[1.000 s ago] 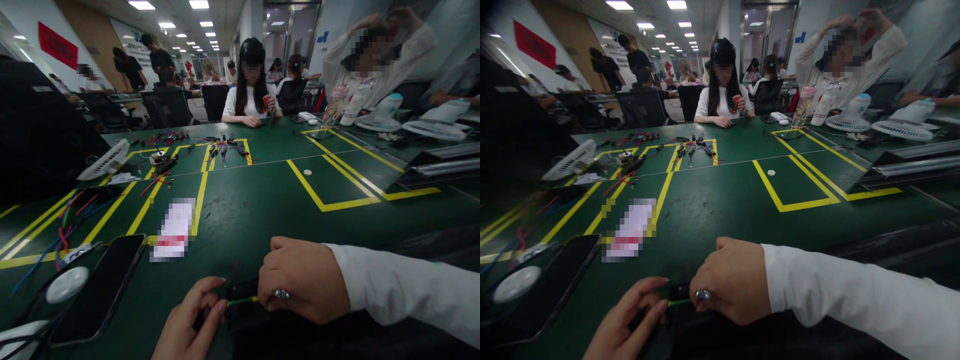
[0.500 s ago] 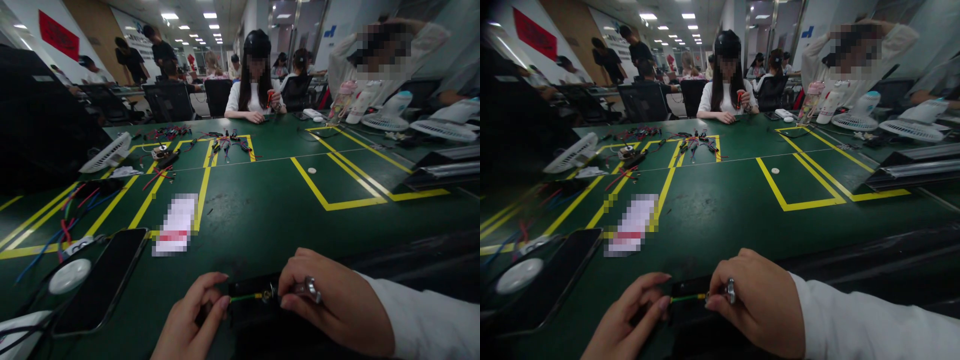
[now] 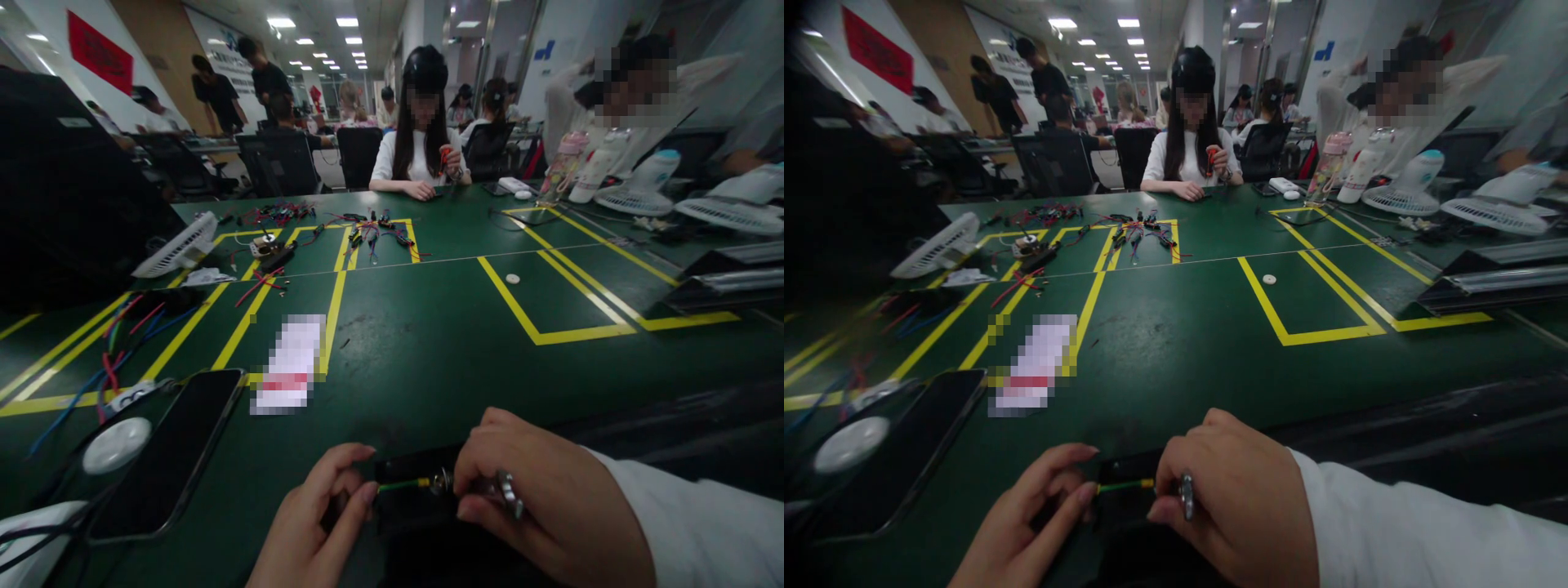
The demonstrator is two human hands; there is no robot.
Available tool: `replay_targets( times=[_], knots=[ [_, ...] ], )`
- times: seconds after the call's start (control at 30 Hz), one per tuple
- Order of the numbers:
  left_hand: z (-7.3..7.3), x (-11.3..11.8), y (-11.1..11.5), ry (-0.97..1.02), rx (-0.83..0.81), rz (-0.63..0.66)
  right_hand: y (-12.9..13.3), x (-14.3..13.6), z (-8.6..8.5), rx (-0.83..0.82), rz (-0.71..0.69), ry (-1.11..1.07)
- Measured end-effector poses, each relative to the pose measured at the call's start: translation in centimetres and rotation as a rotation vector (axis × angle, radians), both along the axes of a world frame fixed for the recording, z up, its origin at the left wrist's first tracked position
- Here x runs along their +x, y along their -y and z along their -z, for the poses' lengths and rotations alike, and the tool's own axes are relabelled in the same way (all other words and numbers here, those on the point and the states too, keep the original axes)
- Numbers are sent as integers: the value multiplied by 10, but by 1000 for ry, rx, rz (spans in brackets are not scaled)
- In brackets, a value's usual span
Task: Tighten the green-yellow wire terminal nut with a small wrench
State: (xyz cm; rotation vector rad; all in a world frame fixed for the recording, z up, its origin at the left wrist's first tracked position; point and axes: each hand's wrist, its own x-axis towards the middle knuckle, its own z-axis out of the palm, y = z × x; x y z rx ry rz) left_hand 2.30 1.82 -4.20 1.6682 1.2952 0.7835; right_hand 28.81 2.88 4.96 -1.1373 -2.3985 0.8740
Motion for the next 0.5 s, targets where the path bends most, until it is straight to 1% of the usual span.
replay_targets(
  times=[0.17,0.3,0.5],
  knots=[
    [0,-2,-2,-21,21,43,-2,-5,5,-4,-36,41],
    [-1,0,-1,-11,9,-5,-5,-5,6,-3,-63,35],
    [0,0,1,-12,6,17,-20,-5,0,-36,-202,60]
  ],
)
